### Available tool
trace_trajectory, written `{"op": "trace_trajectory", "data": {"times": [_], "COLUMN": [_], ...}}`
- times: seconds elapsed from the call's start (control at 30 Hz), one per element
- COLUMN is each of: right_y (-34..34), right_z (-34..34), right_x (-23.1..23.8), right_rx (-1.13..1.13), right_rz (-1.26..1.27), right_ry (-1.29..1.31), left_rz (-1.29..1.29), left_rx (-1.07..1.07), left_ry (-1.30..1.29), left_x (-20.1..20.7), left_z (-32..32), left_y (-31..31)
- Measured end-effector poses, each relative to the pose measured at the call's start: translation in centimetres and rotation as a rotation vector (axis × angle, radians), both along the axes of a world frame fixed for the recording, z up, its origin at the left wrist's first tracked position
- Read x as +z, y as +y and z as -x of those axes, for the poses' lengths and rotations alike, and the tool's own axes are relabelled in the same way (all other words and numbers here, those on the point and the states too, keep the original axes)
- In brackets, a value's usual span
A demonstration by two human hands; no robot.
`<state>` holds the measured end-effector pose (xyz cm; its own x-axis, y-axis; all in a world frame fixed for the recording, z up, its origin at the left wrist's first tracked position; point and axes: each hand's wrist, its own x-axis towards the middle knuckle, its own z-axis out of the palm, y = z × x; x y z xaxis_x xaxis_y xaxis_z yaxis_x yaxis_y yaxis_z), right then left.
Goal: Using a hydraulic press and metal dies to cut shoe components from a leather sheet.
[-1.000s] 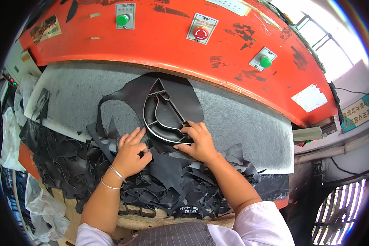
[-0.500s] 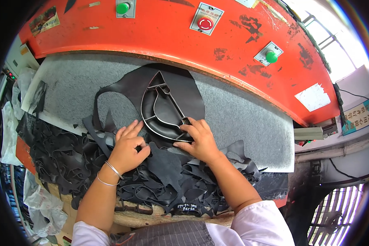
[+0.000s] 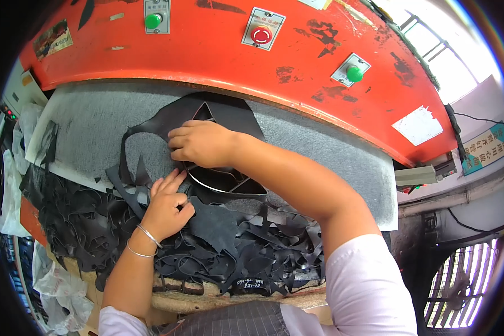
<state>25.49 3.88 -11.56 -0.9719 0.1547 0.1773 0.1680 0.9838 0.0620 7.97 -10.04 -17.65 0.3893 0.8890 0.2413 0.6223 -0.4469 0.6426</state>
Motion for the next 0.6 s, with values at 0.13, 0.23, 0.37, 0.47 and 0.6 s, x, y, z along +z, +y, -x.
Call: {"op": "trace_trajectory", "data": {"times": [0.13,0.23,0.37,0.47,0.6], "right_y": [2.6,2.9,3.1,2.0,-0.8], "right_z": [1.9,1.6,-1.7,-5.0,-8.1], "right_x": [-0.4,1.5,7.7,10.5,5.6], "right_rx": [0.102,0.059,-0.205,-0.408,-0.954], "right_rz": [0.019,0.112,0.039,-0.053,0.402], "right_ry": [-0.168,-0.129,0.042,0.097,0.440], "left_rz": [-0.094,-0.137,-0.003,0.071,-0.008], "left_rx": [-0.030,-0.075,-0.076,0.009,-0.077], "left_ry": [-0.015,0.045,0.060,-0.103,0.078], "left_x": [1.0,1.4,2.0,2.0,2.1], "left_z": [0.3,1.4,1.5,0.9,1.0], "left_y": [-0.1,-0.6,-0.4,-0.7,-1.4]}}
